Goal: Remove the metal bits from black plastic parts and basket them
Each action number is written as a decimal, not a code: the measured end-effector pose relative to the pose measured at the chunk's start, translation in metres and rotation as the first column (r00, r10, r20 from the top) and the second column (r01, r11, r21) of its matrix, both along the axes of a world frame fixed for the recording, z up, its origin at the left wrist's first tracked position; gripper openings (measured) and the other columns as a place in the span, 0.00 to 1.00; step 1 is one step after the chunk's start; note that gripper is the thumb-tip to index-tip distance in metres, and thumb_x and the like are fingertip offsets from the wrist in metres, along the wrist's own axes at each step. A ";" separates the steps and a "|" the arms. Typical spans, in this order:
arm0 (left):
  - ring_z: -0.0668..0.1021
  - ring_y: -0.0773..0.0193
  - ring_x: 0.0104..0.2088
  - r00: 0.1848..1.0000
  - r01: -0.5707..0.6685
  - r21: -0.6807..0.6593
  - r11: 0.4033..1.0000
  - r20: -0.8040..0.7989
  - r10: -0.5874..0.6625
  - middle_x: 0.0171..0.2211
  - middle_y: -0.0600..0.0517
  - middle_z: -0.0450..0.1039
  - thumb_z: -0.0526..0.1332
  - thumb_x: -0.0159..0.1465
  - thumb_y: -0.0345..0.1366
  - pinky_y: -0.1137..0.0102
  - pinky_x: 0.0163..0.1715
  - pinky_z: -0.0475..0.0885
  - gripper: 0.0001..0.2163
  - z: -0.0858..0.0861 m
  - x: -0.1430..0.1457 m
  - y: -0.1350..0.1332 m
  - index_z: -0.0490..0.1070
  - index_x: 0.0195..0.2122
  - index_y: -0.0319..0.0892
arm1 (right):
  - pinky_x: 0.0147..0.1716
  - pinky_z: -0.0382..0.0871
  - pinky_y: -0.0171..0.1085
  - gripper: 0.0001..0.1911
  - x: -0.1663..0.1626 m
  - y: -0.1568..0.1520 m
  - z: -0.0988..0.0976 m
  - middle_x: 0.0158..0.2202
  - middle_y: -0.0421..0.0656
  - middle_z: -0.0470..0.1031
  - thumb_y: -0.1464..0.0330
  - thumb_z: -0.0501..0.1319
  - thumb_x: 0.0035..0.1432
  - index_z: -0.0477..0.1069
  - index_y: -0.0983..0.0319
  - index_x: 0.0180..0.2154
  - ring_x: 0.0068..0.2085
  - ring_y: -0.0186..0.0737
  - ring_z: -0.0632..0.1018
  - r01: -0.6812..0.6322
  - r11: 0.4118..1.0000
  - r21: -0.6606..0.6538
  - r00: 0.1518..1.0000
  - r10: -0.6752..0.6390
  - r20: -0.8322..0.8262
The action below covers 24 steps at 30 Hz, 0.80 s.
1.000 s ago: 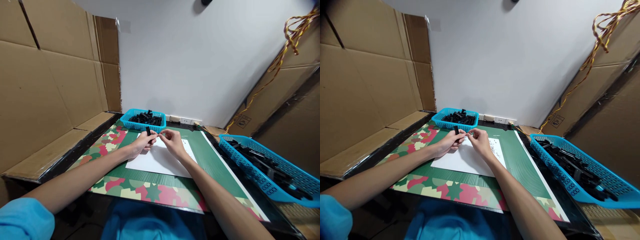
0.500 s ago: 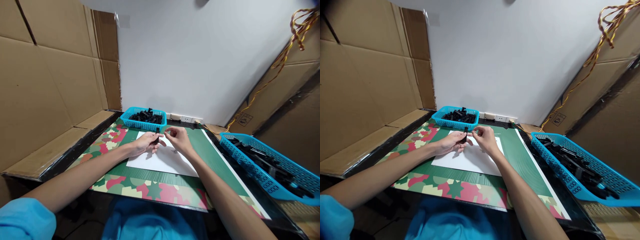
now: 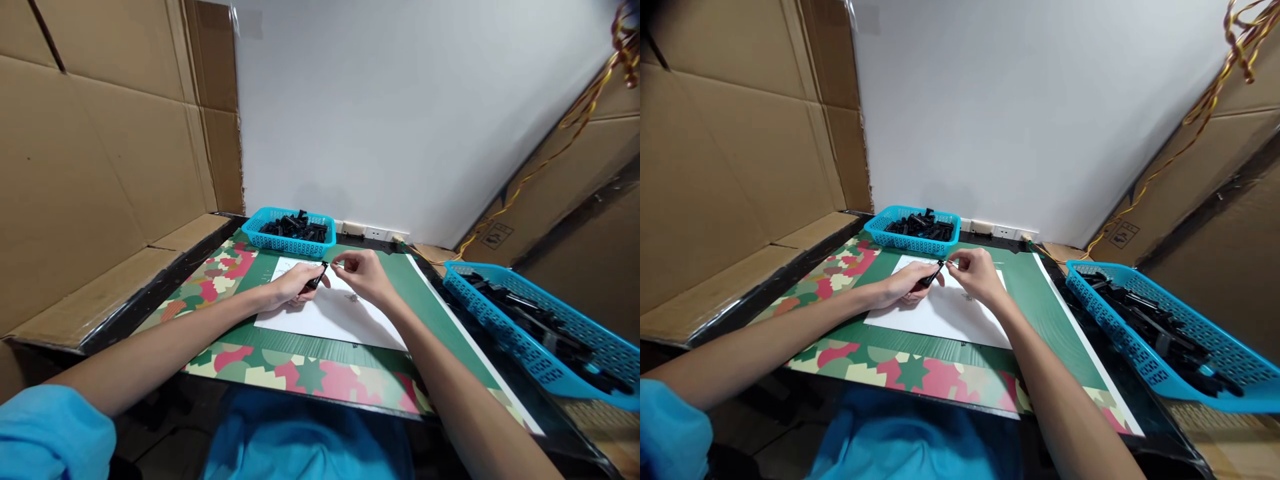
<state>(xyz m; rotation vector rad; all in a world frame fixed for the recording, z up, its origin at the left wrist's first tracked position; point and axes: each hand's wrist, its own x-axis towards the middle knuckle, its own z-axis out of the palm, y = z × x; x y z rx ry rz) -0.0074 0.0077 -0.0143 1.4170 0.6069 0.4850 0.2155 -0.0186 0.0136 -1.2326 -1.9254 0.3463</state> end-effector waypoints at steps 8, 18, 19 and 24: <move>0.49 0.71 0.14 1.000 0.003 0.013 1.000 -0.013 -0.003 0.14 0.62 0.51 0.53 0.75 0.55 0.77 0.14 0.45 0.22 0.000 0.001 0.001 0.73 0.47 0.40 | 0.26 0.49 0.37 0.10 -0.004 -0.001 -0.002 0.21 0.35 0.58 0.65 0.65 0.61 0.80 0.65 0.32 0.25 0.32 0.55 0.012 0.999 0.043 0.999 -0.014 0.038; 0.47 0.72 0.14 1.000 -0.014 -0.003 1.000 -0.026 0.014 0.16 0.63 0.49 0.52 0.76 0.53 0.77 0.14 0.42 0.18 0.002 0.003 -0.002 0.70 0.48 0.44 | 0.25 0.50 0.37 0.12 -0.003 -0.002 -0.002 0.20 0.36 0.59 0.63 0.65 0.62 0.80 0.64 0.31 0.24 0.32 0.57 -0.012 1.000 -0.017 0.998 0.013 0.067; 0.47 0.72 0.14 0.999 -0.009 0.001 1.000 -0.031 0.009 0.16 0.63 0.49 0.52 0.76 0.53 0.77 0.14 0.42 0.18 0.002 0.003 -0.001 0.70 0.48 0.44 | 0.25 0.50 0.37 0.12 -0.004 -0.002 -0.002 0.20 0.35 0.59 0.63 0.65 0.62 0.80 0.64 0.31 0.24 0.32 0.57 -0.003 1.000 -0.009 0.998 0.004 0.070; 0.47 0.71 0.15 1.000 0.002 0.022 1.000 -0.026 -0.002 0.16 0.63 0.49 0.52 0.76 0.53 0.76 0.15 0.42 0.18 0.000 0.002 0.000 0.71 0.48 0.44 | 0.25 0.50 0.36 0.10 -0.005 -0.002 -0.004 0.20 0.35 0.60 0.65 0.65 0.61 0.80 0.64 0.31 0.24 0.32 0.58 0.026 1.000 0.017 0.998 -0.027 0.064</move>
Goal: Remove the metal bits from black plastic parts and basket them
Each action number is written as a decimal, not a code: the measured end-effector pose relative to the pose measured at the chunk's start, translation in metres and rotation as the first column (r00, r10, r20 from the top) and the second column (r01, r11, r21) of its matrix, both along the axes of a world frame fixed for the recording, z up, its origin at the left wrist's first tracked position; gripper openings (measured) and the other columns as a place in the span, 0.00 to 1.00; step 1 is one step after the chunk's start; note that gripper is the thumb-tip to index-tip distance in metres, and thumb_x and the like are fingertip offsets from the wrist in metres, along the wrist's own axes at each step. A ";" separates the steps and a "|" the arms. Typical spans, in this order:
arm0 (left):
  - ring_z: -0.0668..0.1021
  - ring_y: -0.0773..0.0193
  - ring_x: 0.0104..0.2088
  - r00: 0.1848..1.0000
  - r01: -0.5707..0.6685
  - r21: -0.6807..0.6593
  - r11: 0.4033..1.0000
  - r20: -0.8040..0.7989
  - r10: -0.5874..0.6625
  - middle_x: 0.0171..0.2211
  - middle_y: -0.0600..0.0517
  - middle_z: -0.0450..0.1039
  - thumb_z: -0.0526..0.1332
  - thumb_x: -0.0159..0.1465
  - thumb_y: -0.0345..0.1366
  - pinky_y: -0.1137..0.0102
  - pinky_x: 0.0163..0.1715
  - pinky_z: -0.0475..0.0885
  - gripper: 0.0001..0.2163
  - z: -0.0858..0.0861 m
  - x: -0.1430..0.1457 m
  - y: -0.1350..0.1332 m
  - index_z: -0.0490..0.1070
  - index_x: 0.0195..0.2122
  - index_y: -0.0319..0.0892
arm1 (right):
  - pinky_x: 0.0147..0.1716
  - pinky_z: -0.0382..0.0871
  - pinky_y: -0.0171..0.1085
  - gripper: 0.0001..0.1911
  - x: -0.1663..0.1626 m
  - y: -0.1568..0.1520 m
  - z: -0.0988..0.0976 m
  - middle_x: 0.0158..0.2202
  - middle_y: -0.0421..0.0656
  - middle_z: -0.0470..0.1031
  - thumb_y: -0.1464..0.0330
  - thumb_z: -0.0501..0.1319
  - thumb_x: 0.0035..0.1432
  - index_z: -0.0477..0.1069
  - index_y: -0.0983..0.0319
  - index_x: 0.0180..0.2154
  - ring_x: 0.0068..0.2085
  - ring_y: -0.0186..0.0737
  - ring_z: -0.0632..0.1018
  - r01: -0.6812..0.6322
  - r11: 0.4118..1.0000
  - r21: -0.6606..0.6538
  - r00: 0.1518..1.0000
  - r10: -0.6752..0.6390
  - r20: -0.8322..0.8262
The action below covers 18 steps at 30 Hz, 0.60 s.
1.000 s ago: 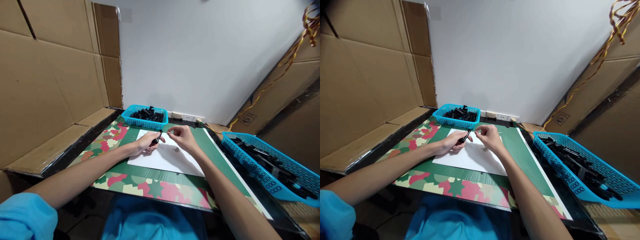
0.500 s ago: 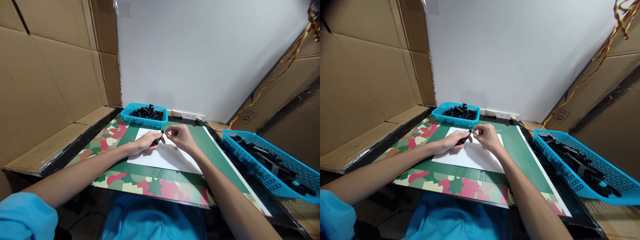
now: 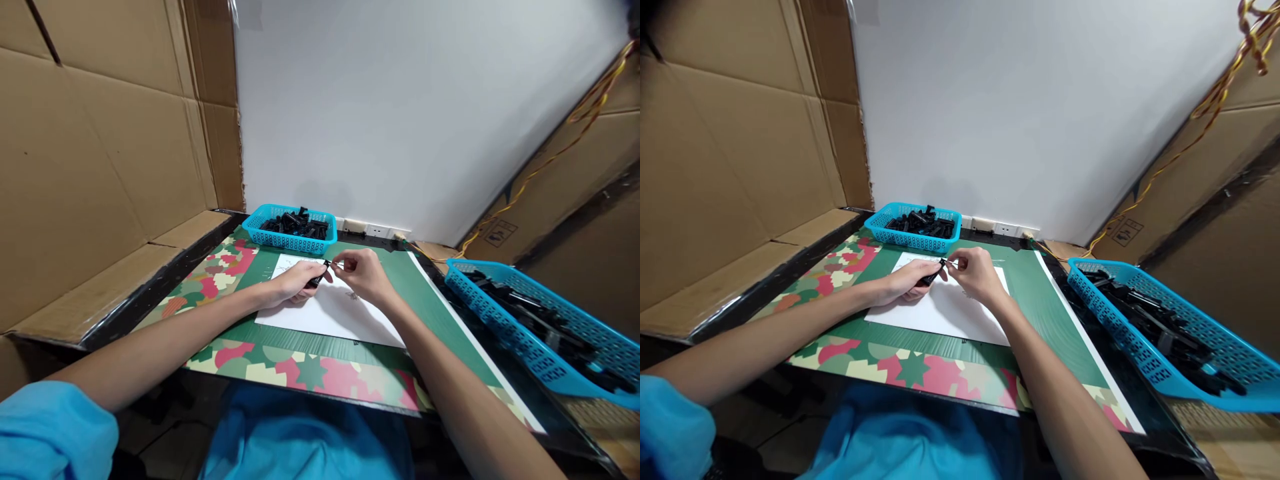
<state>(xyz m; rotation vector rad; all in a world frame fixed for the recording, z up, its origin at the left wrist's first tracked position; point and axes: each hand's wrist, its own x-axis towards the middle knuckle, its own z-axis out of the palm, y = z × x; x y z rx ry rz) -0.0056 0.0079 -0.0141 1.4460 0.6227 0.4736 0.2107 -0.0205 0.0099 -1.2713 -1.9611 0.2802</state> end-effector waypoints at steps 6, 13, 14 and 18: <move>0.47 0.71 0.15 1.000 0.000 -0.002 1.000 -0.012 0.000 0.16 0.63 0.48 0.51 0.76 0.53 0.76 0.15 0.42 0.19 0.003 -0.001 -0.001 0.71 0.47 0.43 | 0.25 0.51 0.36 0.08 0.000 0.000 -0.003 0.20 0.35 0.63 0.67 0.64 0.60 0.79 0.63 0.32 0.23 0.32 0.59 0.021 0.999 0.030 1.000 -0.022 0.010; 0.46 0.71 0.15 1.000 0.011 -0.047 0.999 0.006 -0.010 0.15 0.63 0.48 0.53 0.75 0.53 0.76 0.15 0.42 0.17 0.001 -0.003 0.001 0.68 0.41 0.44 | 0.27 0.54 0.35 0.07 -0.002 0.001 -0.008 0.21 0.36 0.66 0.67 0.64 0.59 0.79 0.63 0.31 0.24 0.33 0.62 0.037 0.998 0.057 0.999 -0.038 0.027; 0.46 0.71 0.15 1.000 0.013 -0.054 0.998 0.012 -0.013 0.15 0.63 0.48 0.53 0.75 0.53 0.76 0.15 0.42 0.17 0.000 -0.003 0.002 0.67 0.40 0.44 | 0.27 0.54 0.35 0.07 -0.003 0.002 -0.009 0.21 0.37 0.67 0.67 0.64 0.59 0.79 0.63 0.32 0.24 0.33 0.62 0.039 0.998 0.054 0.999 -0.040 0.028; 0.47 0.71 0.15 1.000 0.027 -0.088 0.996 0.013 -0.025 0.15 0.62 0.50 0.53 0.75 0.51 0.76 0.14 0.43 0.16 0.000 -0.005 0.004 0.65 0.39 0.45 | 0.28 0.56 0.35 0.06 -0.005 0.002 -0.013 0.21 0.37 0.67 0.69 0.64 0.57 0.80 0.63 0.31 0.24 0.33 0.63 0.041 0.997 0.062 0.999 -0.043 0.027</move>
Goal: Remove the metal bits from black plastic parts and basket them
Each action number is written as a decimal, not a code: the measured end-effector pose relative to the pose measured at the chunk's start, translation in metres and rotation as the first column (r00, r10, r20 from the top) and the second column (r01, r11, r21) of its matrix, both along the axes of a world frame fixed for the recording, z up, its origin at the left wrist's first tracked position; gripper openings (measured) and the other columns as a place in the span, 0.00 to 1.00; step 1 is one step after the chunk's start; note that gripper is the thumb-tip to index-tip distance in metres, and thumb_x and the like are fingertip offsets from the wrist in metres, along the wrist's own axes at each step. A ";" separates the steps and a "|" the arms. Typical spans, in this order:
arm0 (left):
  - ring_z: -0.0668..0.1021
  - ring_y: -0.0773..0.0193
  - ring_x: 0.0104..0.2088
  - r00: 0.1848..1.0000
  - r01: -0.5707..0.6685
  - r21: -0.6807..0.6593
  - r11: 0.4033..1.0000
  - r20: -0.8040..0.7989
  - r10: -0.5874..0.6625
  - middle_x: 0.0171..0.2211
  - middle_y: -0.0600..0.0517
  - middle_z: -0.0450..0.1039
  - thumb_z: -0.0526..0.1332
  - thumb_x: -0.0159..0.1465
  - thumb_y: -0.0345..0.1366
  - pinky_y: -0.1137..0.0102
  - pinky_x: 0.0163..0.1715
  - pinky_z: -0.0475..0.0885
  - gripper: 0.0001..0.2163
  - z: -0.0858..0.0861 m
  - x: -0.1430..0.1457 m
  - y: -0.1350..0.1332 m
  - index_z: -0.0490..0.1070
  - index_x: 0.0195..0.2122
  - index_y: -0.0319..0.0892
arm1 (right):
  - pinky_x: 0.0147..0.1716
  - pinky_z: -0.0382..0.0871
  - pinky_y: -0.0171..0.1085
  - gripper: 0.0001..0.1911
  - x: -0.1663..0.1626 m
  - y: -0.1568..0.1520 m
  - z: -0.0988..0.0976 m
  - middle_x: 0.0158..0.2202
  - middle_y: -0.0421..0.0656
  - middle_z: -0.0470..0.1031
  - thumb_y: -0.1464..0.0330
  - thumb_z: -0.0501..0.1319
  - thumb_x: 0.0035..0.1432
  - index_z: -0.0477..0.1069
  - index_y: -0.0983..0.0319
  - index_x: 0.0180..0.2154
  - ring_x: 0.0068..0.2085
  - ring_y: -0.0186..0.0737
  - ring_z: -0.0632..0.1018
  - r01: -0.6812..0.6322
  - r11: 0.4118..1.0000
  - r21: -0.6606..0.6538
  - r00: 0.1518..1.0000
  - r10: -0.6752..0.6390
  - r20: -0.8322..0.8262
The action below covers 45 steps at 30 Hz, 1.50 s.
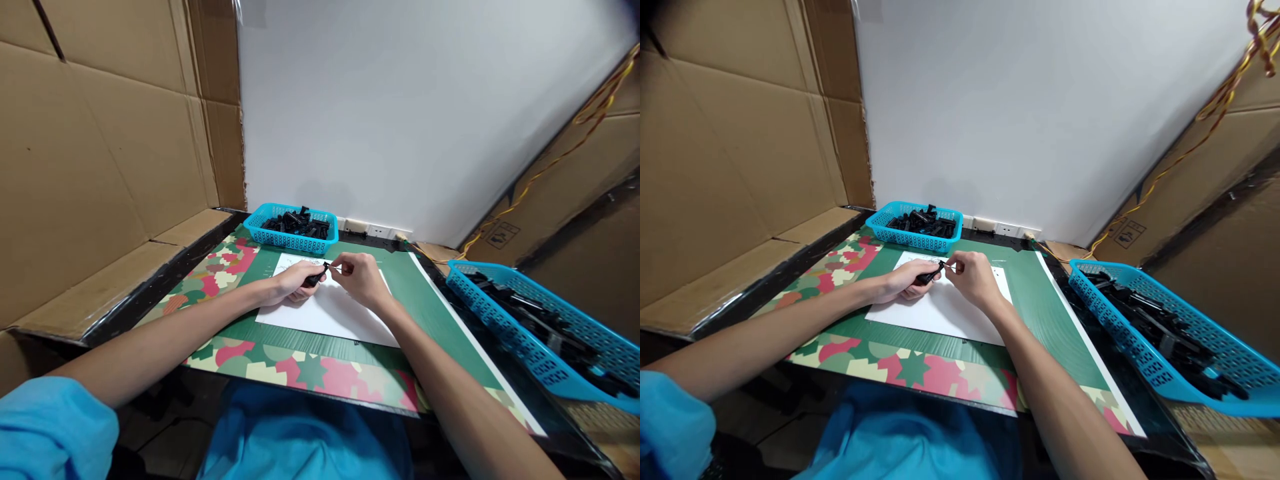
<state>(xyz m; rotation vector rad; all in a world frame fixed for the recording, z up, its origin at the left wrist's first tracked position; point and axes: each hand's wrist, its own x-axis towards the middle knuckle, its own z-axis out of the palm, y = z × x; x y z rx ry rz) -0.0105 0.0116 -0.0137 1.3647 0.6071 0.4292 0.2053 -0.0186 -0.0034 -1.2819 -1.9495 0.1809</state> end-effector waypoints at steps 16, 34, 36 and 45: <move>0.43 0.71 0.15 0.999 0.033 -0.128 0.991 0.005 -0.033 0.16 0.63 0.44 0.52 0.75 0.50 0.76 0.13 0.40 0.15 0.005 -0.005 0.004 0.62 0.36 0.45 | 0.28 0.55 0.35 0.04 -0.006 -0.001 -0.006 0.21 0.36 0.66 0.70 0.64 0.55 0.78 0.63 0.30 0.24 0.33 0.62 -0.007 1.000 0.028 0.997 0.008 -0.070; 0.44 0.70 0.17 0.998 0.057 -0.247 0.967 0.035 -0.050 0.18 0.62 0.42 0.51 0.75 0.45 0.75 0.14 0.41 0.15 0.012 -0.006 0.007 0.61 0.32 0.44 | 0.28 0.55 0.38 0.17 0.009 0.000 0.005 0.24 0.35 0.59 0.62 0.69 0.62 0.83 0.59 0.52 0.27 0.35 0.58 -0.138 0.988 -0.073 0.990 0.138 -0.011; 0.45 0.70 0.17 0.997 0.080 -0.245 0.966 0.023 -0.076 0.18 0.61 0.42 0.53 0.74 0.46 0.75 0.15 0.42 0.16 0.012 -0.006 0.007 0.61 0.31 0.44 | 0.28 0.54 0.38 0.13 0.009 0.000 0.004 0.23 0.35 0.58 0.61 0.69 0.63 0.85 0.59 0.46 0.27 0.35 0.57 -0.134 0.989 -0.067 0.991 0.134 -0.001; 0.68 0.64 0.25 0.973 -0.149 0.481 0.864 -0.085 0.215 0.29 0.49 0.71 0.57 0.72 0.47 0.73 0.23 0.59 0.15 0.011 0.002 -0.008 0.75 0.43 0.40 | 0.28 0.54 0.38 0.11 0.021 0.007 0.002 0.22 0.36 0.62 0.61 0.70 0.61 0.86 0.60 0.41 0.26 0.34 0.59 -0.107 0.991 -0.086 0.994 0.110 0.030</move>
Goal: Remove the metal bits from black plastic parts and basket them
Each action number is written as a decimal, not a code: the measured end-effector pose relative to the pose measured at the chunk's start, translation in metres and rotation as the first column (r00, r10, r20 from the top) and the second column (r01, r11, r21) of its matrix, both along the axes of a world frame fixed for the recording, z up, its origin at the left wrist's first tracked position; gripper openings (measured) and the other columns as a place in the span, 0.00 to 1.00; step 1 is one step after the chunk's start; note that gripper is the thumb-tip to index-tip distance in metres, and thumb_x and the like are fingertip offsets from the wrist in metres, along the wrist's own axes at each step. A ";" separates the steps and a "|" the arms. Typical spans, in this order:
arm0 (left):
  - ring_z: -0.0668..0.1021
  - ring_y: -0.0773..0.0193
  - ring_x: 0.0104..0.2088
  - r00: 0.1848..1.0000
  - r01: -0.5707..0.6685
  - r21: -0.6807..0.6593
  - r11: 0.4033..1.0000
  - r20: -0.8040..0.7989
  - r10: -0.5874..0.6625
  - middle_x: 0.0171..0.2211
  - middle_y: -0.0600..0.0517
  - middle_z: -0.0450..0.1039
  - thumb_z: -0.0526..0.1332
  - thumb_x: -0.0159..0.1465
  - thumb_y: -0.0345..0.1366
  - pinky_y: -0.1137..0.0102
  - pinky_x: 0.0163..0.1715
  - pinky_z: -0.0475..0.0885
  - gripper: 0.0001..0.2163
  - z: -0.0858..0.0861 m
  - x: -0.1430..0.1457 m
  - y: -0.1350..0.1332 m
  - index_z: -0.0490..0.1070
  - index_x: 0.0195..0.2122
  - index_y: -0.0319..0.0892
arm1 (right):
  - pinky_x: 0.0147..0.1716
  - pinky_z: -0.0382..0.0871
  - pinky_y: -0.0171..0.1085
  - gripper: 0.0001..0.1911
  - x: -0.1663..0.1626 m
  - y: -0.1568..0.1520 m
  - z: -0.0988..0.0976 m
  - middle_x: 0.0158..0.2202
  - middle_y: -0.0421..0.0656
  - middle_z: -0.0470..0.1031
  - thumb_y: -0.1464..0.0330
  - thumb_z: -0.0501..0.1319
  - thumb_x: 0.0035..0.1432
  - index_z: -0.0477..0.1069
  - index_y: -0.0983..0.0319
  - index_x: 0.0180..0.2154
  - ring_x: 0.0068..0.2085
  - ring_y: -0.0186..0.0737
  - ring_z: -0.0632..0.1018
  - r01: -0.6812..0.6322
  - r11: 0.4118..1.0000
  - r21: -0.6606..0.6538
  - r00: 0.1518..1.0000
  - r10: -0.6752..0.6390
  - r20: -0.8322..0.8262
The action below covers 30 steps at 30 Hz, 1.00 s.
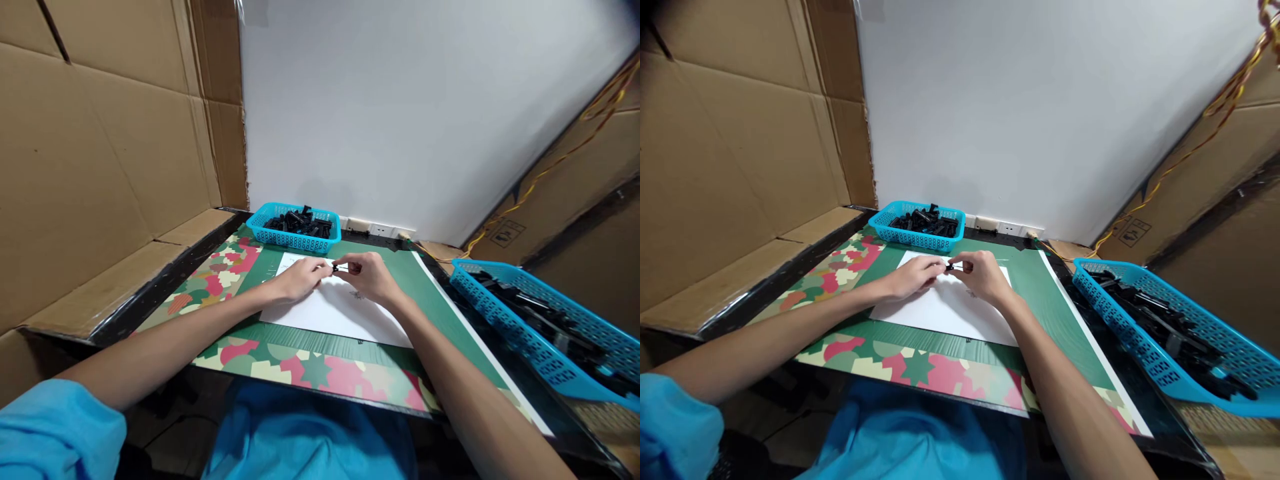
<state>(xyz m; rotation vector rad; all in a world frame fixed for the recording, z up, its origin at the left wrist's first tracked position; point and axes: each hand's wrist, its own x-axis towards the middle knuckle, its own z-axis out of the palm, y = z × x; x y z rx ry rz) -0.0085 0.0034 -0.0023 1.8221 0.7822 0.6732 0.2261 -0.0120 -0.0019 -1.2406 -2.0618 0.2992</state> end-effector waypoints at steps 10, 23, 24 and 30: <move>0.79 0.49 0.45 0.986 0.017 0.411 0.911 -0.158 0.053 0.43 0.41 0.80 0.63 0.71 0.43 0.68 0.38 0.69 0.13 -0.003 -0.005 -0.006 0.79 0.51 0.43 | 0.26 0.55 0.36 0.17 0.015 0.003 0.004 0.21 0.36 0.68 0.61 0.68 0.62 0.85 0.63 0.49 0.24 0.34 0.65 -0.071 0.976 -0.206 0.989 0.096 0.114; 0.82 0.50 0.40 0.909 0.200 0.625 0.755 -0.405 0.095 0.41 0.41 0.81 0.52 0.77 0.41 0.63 0.38 0.71 0.17 -0.010 -0.005 -0.009 0.74 0.59 0.42 | 0.44 0.78 0.45 0.15 0.013 0.015 -0.005 0.43 0.51 0.86 0.58 0.63 0.69 0.83 0.61 0.42 0.45 0.51 0.85 -0.073 0.983 -0.166 0.951 0.018 -0.307; 0.82 0.50 0.40 0.896 0.218 0.630 0.745 -0.433 0.103 0.41 0.41 0.81 0.51 0.77 0.41 0.63 0.38 0.71 0.17 -0.010 -0.004 -0.010 0.74 0.59 0.42 | 0.46 0.79 0.47 0.16 0.009 0.016 -0.008 0.43 0.51 0.86 0.55 0.64 0.68 0.83 0.60 0.42 0.46 0.53 0.85 -0.099 0.978 -0.186 0.912 0.014 -0.410; 0.83 0.48 0.40 0.837 0.268 0.650 0.711 -0.522 0.162 0.40 0.40 0.82 0.47 0.78 0.43 0.60 0.37 0.72 0.19 -0.010 0.000 -0.011 0.75 0.48 0.40 | 0.52 0.80 0.54 0.20 -0.018 0.019 -0.024 0.42 0.52 0.85 0.49 0.68 0.64 0.75 0.59 0.42 0.46 0.51 0.86 -0.276 0.927 -0.255 0.722 0.025 -0.691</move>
